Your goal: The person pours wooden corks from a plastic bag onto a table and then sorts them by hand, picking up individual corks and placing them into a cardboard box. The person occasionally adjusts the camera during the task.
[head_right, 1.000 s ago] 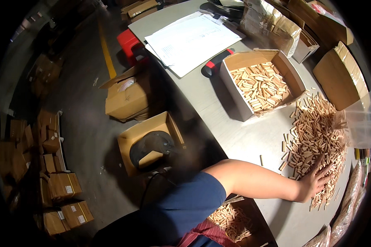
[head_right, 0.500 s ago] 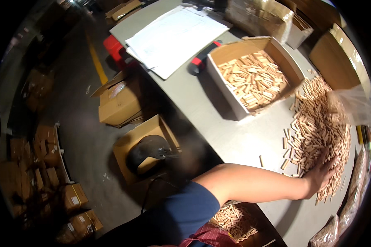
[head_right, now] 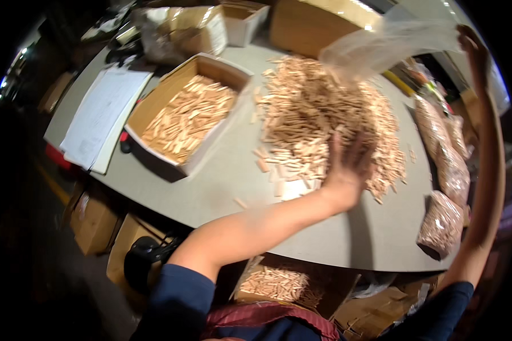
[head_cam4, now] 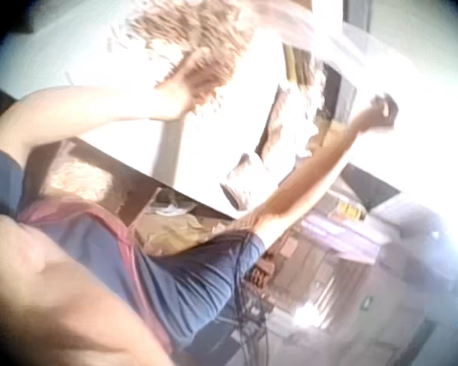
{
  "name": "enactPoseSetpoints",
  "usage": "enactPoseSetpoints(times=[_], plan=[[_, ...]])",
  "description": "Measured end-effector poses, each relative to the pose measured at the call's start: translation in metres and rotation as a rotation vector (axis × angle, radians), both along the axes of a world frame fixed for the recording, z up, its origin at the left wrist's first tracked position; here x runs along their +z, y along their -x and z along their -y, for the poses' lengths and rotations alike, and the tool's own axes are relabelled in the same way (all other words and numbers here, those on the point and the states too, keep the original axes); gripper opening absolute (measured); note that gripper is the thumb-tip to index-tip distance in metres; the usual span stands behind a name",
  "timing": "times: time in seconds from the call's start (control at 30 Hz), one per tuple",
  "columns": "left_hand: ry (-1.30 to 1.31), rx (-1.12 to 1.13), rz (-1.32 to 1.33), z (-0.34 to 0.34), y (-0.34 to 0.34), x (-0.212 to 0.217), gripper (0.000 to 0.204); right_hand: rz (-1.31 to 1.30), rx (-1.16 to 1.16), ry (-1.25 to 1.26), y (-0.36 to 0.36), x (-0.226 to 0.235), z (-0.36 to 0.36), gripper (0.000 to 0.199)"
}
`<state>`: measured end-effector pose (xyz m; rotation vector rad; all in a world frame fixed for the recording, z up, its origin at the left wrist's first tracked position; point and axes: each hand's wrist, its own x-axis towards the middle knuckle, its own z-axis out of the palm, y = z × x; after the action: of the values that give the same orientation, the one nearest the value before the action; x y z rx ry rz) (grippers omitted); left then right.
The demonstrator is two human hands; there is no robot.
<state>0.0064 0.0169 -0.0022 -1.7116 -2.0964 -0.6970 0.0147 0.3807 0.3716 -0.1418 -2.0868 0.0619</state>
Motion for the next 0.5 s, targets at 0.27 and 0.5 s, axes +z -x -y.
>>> enactPoseSetpoints(times=[0.27,0.5], plan=[[0.02,-0.088,-0.047,0.009,-0.003,0.012,0.051,0.038,-0.131,0.408,-0.06,-0.005,0.015,0.026],[0.006,-0.116,-0.001,0.011,0.003,0.008,0.05,-0.006,-0.073,0.369,-0.082,0.001,0.041,0.026]])
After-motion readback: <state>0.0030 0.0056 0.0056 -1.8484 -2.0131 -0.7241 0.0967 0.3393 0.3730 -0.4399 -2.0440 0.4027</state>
